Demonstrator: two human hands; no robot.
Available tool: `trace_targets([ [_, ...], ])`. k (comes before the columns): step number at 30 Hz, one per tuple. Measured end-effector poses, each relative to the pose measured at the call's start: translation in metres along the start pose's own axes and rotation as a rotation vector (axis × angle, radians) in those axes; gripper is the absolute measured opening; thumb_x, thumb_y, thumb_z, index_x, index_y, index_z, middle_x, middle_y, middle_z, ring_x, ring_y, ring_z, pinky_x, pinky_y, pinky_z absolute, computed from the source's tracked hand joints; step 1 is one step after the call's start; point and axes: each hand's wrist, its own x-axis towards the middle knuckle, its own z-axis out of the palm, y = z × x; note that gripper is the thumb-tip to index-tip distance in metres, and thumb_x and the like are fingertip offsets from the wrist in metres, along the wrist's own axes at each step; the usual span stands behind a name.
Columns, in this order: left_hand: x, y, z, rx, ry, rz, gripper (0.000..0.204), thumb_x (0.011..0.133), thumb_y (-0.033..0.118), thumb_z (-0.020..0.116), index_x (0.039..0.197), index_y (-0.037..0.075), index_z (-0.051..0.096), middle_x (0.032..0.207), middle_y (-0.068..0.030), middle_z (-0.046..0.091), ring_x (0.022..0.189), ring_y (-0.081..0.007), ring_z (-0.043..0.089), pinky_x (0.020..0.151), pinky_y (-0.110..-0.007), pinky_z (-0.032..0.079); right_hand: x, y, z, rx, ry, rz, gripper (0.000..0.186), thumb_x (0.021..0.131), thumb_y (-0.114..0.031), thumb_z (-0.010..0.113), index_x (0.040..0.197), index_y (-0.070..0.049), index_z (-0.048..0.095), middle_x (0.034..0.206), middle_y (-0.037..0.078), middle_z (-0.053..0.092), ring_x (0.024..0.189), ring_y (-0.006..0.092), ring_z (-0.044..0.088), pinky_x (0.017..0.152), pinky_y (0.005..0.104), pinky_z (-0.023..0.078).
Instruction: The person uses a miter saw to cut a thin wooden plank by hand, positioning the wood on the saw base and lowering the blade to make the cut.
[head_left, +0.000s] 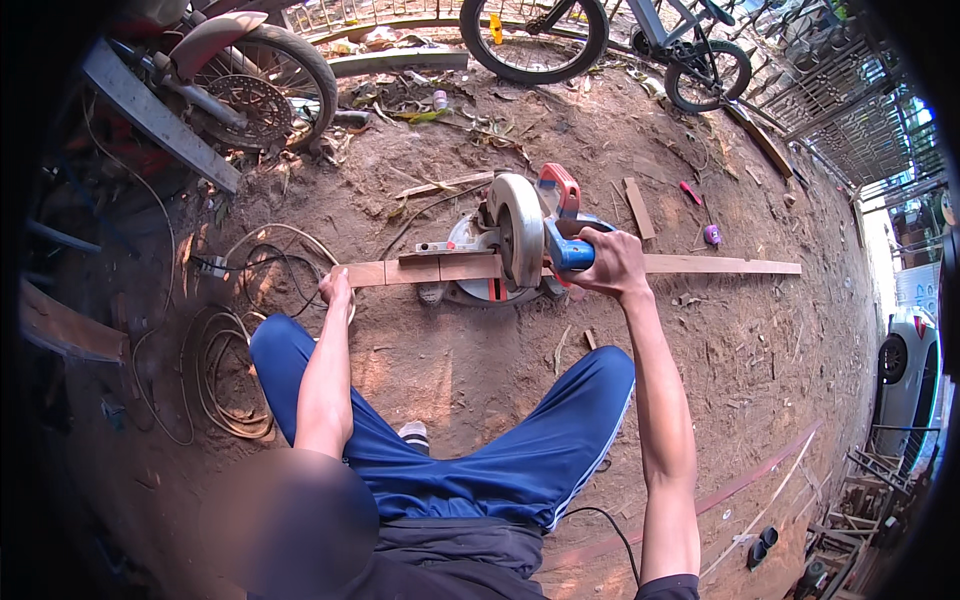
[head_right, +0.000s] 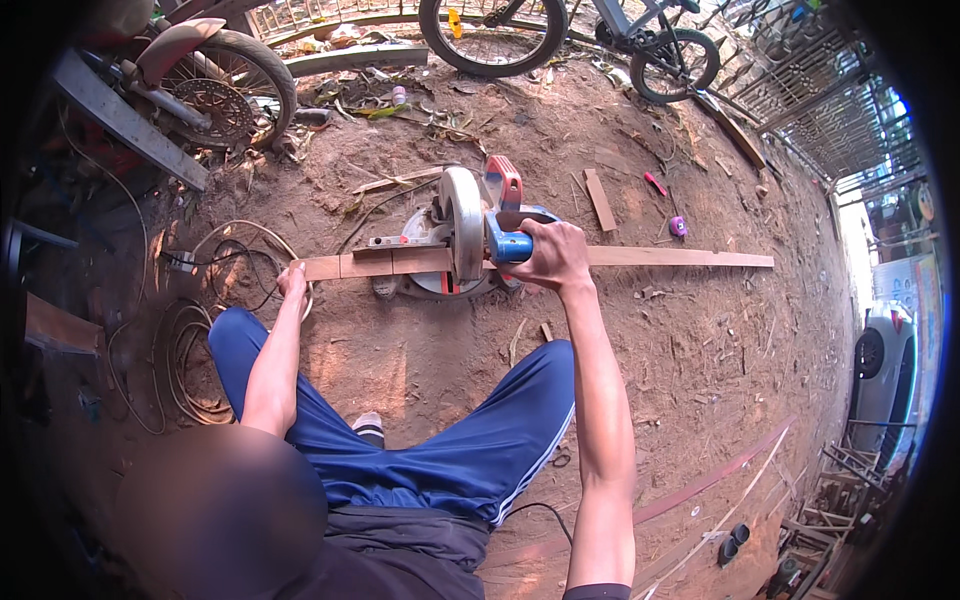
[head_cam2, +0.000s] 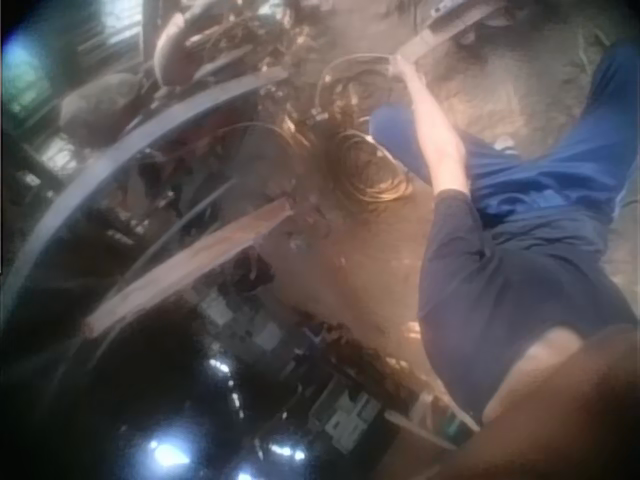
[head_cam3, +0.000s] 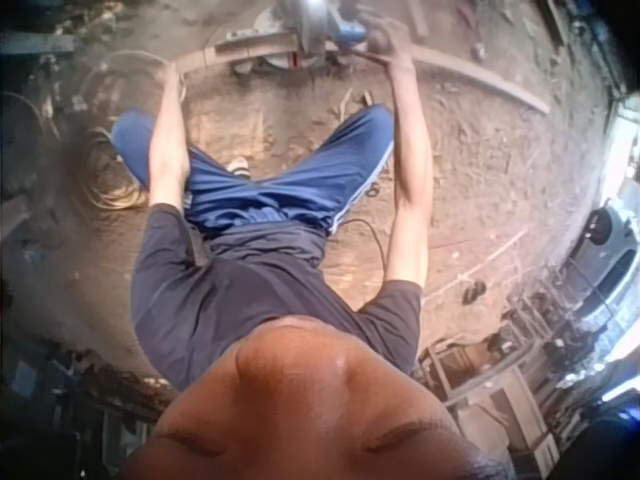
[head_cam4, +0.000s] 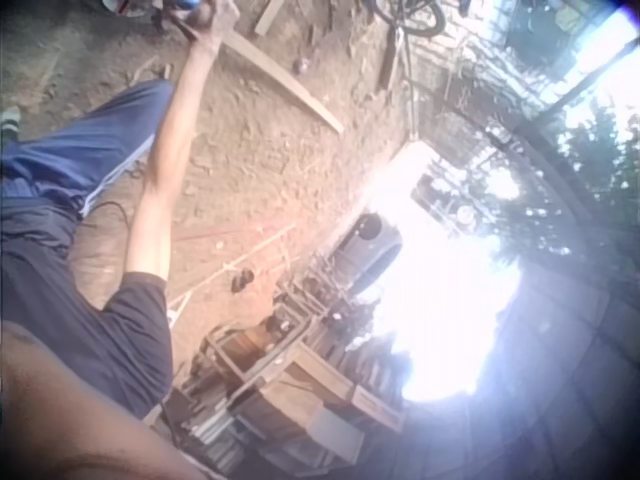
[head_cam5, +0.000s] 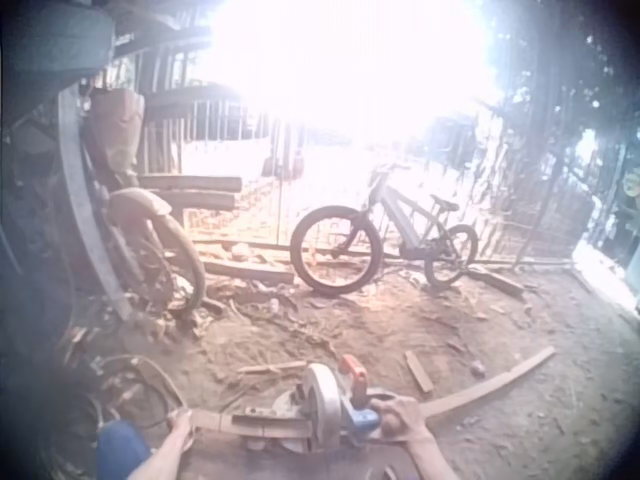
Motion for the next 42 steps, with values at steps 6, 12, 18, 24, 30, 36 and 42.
trace_targets([
  [6,-0.003,-0.003,-0.008,0.043,-0.090,0.035,0.023,0.084,0.012,0.083,0.102,0.000,0.077,0.094,-0.0078,0.077,0.083,-0.0158,0.071,0.078,-0.032,0.057,0.000,0.005,0.008,-0.011,0.025,-0.009,0.061,0.062,-0.065,0.081,0.095,-0.014,0.077,0.079,0.015,0.075,0.077,0.0340,0.075,0.073,0.0464,0.060],
  [12,-0.003,-0.020,0.015,0.023,-0.106,0.007,0.028,0.080,0.018,0.086,0.101,0.000,0.080,0.090,-0.0070,0.078,0.079,-0.0152,0.070,0.076,-0.033,0.055,-0.001,0.001,-0.010,-0.030,0.001,0.018,0.058,0.062,-0.062,0.082,0.096,-0.015,0.078,0.080,0.014,0.075,0.076,0.0341,0.075,0.073,0.0452,0.060],
  [18,0.009,-0.025,0.003,-0.004,0.017,0.120,0.021,0.082,0.015,0.084,0.097,0.001,0.078,0.086,-0.0046,0.076,0.076,-0.0149,0.069,0.072,-0.033,0.055,0.003,-0.010,-0.002,0.025,-0.025,0.016,0.055,0.062,-0.057,0.083,0.096,-0.014,0.079,0.082,0.015,0.075,0.077,0.0348,0.074,0.073,0.0446,0.060],
  [24,-0.011,-0.027,0.028,-0.003,0.093,0.095,0.018,0.083,0.012,0.081,0.096,0.002,0.075,0.086,-0.0051,0.075,0.075,-0.0156,0.069,0.070,-0.034,0.055,-0.003,-0.002,-0.007,-0.023,-0.037,0.042,0.054,0.063,-0.058,0.083,0.094,-0.014,0.078,0.079,0.015,0.074,0.076,0.0353,0.074,0.072,0.0455,0.059],
  [30,0.025,-0.046,0.010,0.017,0.029,0.251,0.017,0.084,0.010,0.080,0.097,0.001,0.073,0.085,-0.0056,0.074,0.076,-0.0164,0.069,0.069,-0.034,0.056,0.001,-0.006,-0.007,0.027,0.011,0.002,0.054,0.063,-0.059,0.082,0.094,-0.015,0.077,0.078,0.014,0.074,0.075,0.0348,0.074,0.070,0.0457,0.059],
  [36,0.017,-0.058,0.031,-0.264,-0.123,0.114,0.017,0.085,0.011,0.082,0.096,0.001,0.075,0.085,-0.0043,0.074,0.077,-0.0149,0.069,0.070,-0.031,0.054,-0.004,0.008,-0.014,-0.027,-0.009,0.013,0.061,0.064,-0.069,0.079,0.093,-0.016,0.077,0.077,0.015,0.074,0.074,0.0338,0.074,0.071,0.0460,0.060],
  [42,0.051,-0.057,-0.027,-0.105,-0.004,0.140,0.023,0.084,0.014,0.083,0.100,0.000,0.077,0.086,-0.0057,0.077,0.077,-0.0152,0.070,0.071,-0.031,0.055,0.007,-0.013,0.018,0.030,-0.041,0.002,0.059,0.062,-0.062,0.083,0.098,-0.015,0.077,0.080,0.013,0.075,0.076,0.0334,0.075,0.072,0.0450,0.059],
])
